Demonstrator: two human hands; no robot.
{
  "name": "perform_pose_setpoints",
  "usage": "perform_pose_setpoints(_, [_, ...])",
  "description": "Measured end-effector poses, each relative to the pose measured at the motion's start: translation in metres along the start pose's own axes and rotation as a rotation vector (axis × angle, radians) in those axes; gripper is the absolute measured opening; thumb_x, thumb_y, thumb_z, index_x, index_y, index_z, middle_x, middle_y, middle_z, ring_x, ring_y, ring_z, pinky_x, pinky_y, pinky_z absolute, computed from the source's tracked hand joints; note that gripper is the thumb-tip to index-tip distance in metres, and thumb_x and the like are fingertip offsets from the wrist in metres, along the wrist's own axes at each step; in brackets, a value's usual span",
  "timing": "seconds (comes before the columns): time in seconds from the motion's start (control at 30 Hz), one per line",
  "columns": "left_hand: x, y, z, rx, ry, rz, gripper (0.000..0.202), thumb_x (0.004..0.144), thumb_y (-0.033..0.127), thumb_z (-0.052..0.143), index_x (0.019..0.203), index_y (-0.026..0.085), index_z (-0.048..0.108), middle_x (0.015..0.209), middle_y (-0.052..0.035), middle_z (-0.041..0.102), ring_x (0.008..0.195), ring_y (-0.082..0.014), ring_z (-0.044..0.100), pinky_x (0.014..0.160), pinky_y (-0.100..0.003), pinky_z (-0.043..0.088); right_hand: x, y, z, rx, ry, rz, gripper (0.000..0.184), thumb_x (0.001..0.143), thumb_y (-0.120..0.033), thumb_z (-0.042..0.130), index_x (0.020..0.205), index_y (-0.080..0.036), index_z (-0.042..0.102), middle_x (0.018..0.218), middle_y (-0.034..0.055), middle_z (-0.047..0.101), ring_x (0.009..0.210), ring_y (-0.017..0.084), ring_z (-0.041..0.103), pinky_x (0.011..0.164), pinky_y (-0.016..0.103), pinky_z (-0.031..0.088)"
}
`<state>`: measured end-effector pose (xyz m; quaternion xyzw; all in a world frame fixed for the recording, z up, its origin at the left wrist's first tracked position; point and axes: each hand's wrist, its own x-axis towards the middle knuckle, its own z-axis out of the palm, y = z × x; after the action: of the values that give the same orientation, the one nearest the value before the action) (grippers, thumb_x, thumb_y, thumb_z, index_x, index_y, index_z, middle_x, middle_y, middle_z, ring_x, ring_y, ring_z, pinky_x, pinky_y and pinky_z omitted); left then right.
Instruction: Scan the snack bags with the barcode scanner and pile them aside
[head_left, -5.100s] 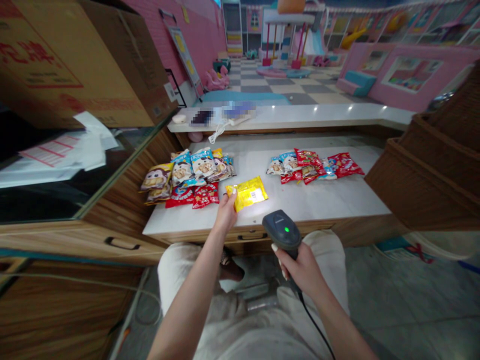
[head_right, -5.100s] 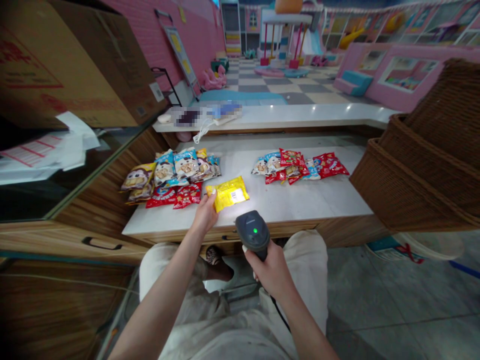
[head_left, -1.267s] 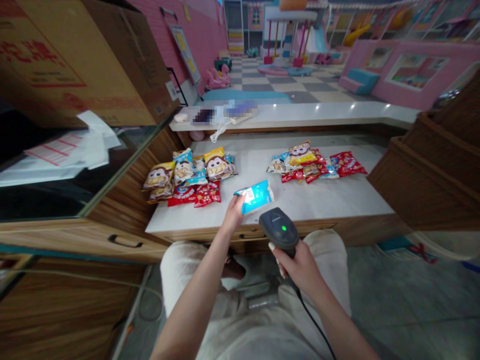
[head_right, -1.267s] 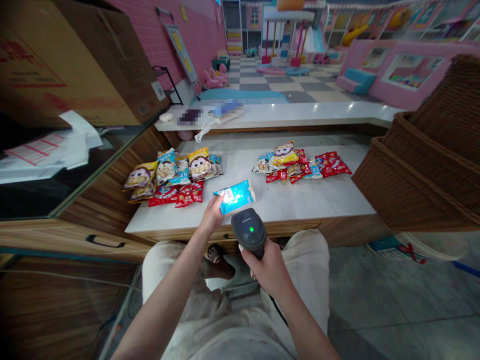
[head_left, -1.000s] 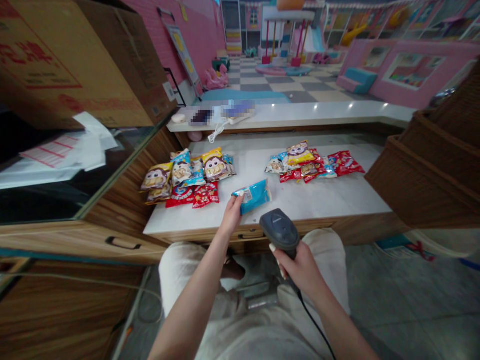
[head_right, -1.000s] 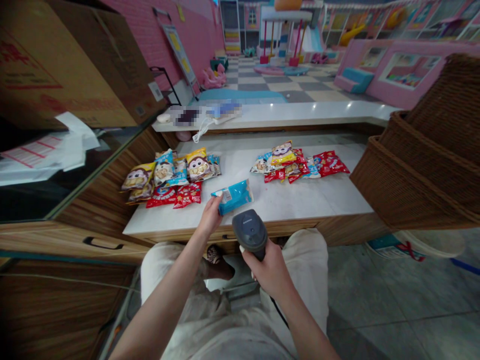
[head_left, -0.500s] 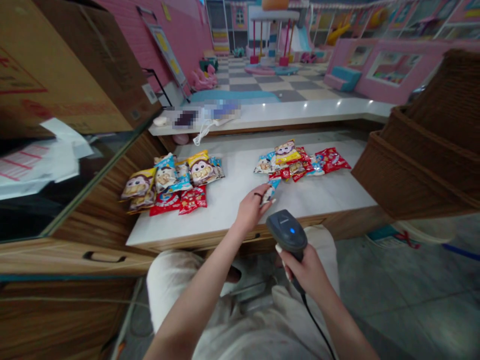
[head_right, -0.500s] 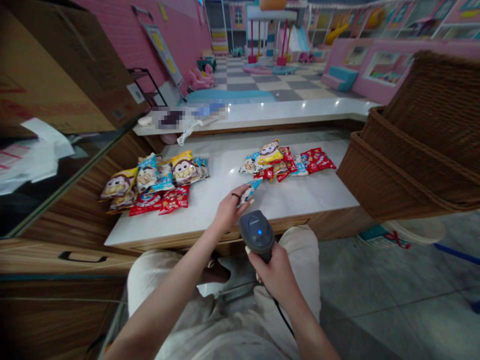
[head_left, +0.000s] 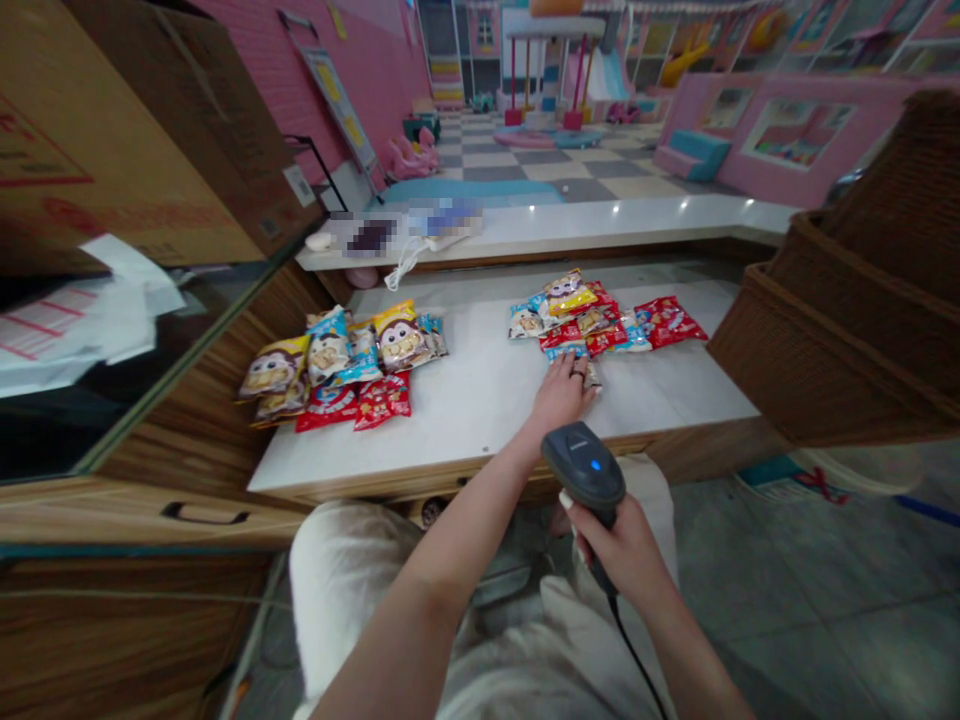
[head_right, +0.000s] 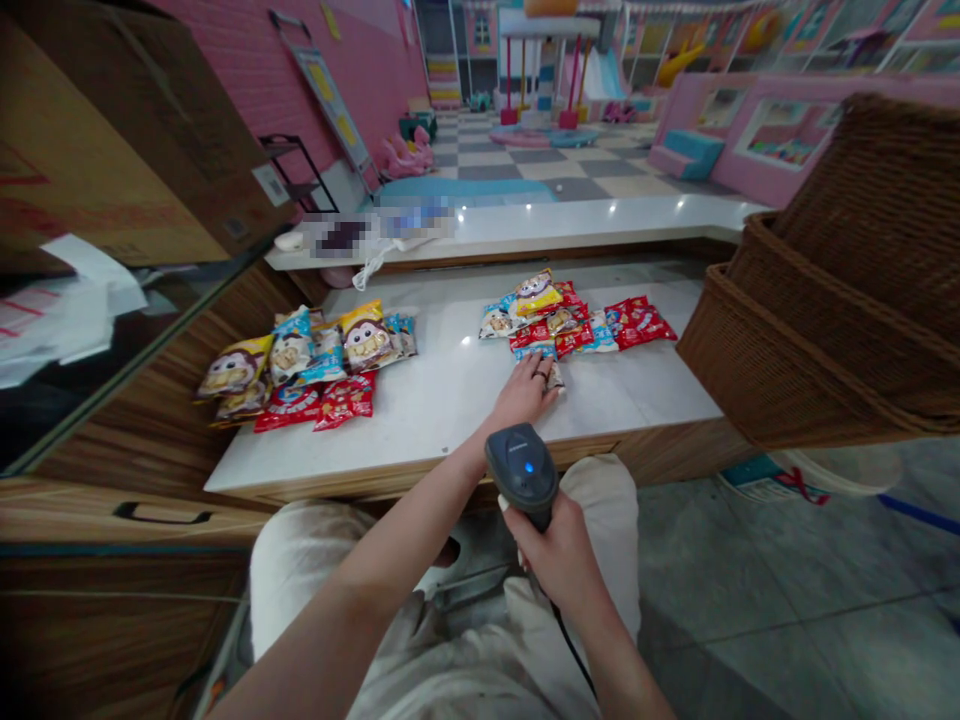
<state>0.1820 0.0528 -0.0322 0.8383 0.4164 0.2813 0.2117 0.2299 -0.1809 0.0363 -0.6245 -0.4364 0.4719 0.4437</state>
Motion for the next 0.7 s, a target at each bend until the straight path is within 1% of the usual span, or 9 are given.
perform_pose_setpoints(0.07, [0.004, 0.001, 0.0, -0.001, 0.001, 0.009, 0.07, 0.105, 0.039, 0.068, 0.166, 0.008, 0.051, 0.177, -0.0311, 0.044, 0.171, -0.0401, 0.037, 0.14, -0.061, 0.03, 0.0, 0.001, 0.001, -0.005, 0.003, 0.003, 0.044, 0.08, -0.058, 0.08, 0.059, -0.028, 0.056, 0.041, -0.0015, 0.055, 0.037, 0.016, 0.05, 0.043, 0.029, 0.042])
perform_pose_setpoints(0.13, [0.002, 0.001, -0.007, -0.013, 0.001, 0.039, 0.07, 0.105, 0.037, 0.066, 0.166, 0.007, 0.051, 0.177, -0.0313, 0.044, 0.17, -0.0395, 0.038, 0.14, -0.06, 0.031, -0.001, 0.002, 0.002, -0.001, 0.002, 0.006, 0.043, 0.08, -0.057, 0.08, 0.06, -0.028, 0.057, 0.041, -0.0009, 0.056, 0.036, 0.017, 0.051, 0.043, 0.028, 0.043])
perform_pose_setpoints(0.23, [-0.013, -0.007, -0.03, -0.067, 0.04, 0.096, 0.066, 0.104, 0.033, 0.064, 0.165, 0.01, 0.053, 0.177, -0.0274, 0.045, 0.169, -0.0363, 0.042, 0.141, -0.056, 0.03, 0.0, 0.004, 0.004, 0.005, 0.002, 0.003, 0.042, 0.08, -0.056, 0.079, 0.059, -0.027, 0.057, 0.041, -0.0011, 0.055, 0.036, 0.016, 0.051, 0.042, 0.028, 0.042])
perform_pose_setpoints(0.3, [-0.028, -0.02, -0.052, -0.112, 0.122, 0.088, 0.065, 0.103, 0.031, 0.064, 0.165, 0.013, 0.054, 0.177, -0.024, 0.047, 0.168, -0.0336, 0.044, 0.142, -0.053, 0.031, 0.001, 0.007, 0.005, 0.003, -0.001, -0.005, 0.042, 0.079, -0.057, 0.079, 0.06, -0.027, 0.058, 0.041, -0.0015, 0.055, 0.035, 0.016, 0.051, 0.041, 0.028, 0.042])
perform_pose_setpoints(0.37, [-0.044, -0.039, -0.081, -0.129, 0.243, 0.023, 0.065, 0.102, 0.028, 0.064, 0.165, 0.015, 0.053, 0.178, -0.0226, 0.046, 0.168, -0.0331, 0.043, 0.142, -0.053, 0.03, 0.002, 0.011, 0.006, -0.001, -0.029, -0.012, 0.043, 0.08, -0.058, 0.079, 0.061, -0.026, 0.058, 0.042, -0.0016, 0.056, 0.036, 0.016, 0.052, 0.041, 0.027, 0.043])
perform_pose_setpoints(0.43, [-0.057, -0.063, -0.114, -0.089, 0.372, -0.073, 0.068, 0.099, 0.022, 0.064, 0.165, 0.015, 0.052, 0.181, -0.0227, 0.041, 0.171, -0.0349, 0.038, 0.142, -0.056, 0.027, 0.003, 0.015, 0.007, -0.005, -0.077, -0.015, 0.043, 0.083, -0.057, 0.08, 0.063, -0.026, 0.059, 0.043, -0.0015, 0.058, 0.037, 0.016, 0.054, 0.042, 0.027, 0.045])
perform_pose_setpoints(0.53, [-0.068, -0.1, -0.161, 0.032, 0.535, -0.219, 0.079, 0.09, 0.014, 0.069, 0.167, 0.013, 0.049, 0.183, -0.0224, 0.036, 0.176, -0.0379, 0.024, 0.144, -0.059, 0.02, 0.004, 0.018, 0.01, 0.0, -0.121, -0.022, 0.04, 0.087, -0.054, 0.08, 0.067, -0.025, 0.062, 0.044, -0.0015, 0.059, 0.038, 0.017, 0.057, 0.043, 0.026, 0.047])
perform_pose_setpoints(0.63, [-0.069, -0.129, -0.195, 0.157, 0.546, -0.36, 0.088, 0.083, 0.011, 0.074, 0.167, 0.005, 0.046, 0.183, -0.03, 0.032, 0.177, -0.0443, 0.017, 0.144, -0.062, 0.015, 0.004, 0.017, 0.015, 0.011, -0.111, -0.022, 0.038, 0.086, -0.054, 0.081, 0.07, -0.025, 0.062, 0.045, -0.0022, 0.06, 0.037, 0.017, 0.057, 0.042, 0.026, 0.048])
perform_pose_setpoints(0.7, [-0.066, -0.144, -0.207, 0.195, 0.495, -0.421, 0.09, 0.082, 0.011, 0.075, 0.166, -0.002, 0.044, 0.181, -0.0358, 0.031, 0.175, -0.0479, 0.018, 0.143, -0.064, 0.015, 0.004, 0.014, 0.017, 0.015, -0.114, -0.016, 0.039, 0.084, -0.055, 0.082, 0.071, -0.025, 0.062, 0.045, -0.0025, 0.06, 0.037, 0.017, 0.058, 0.042, 0.026, 0.049])
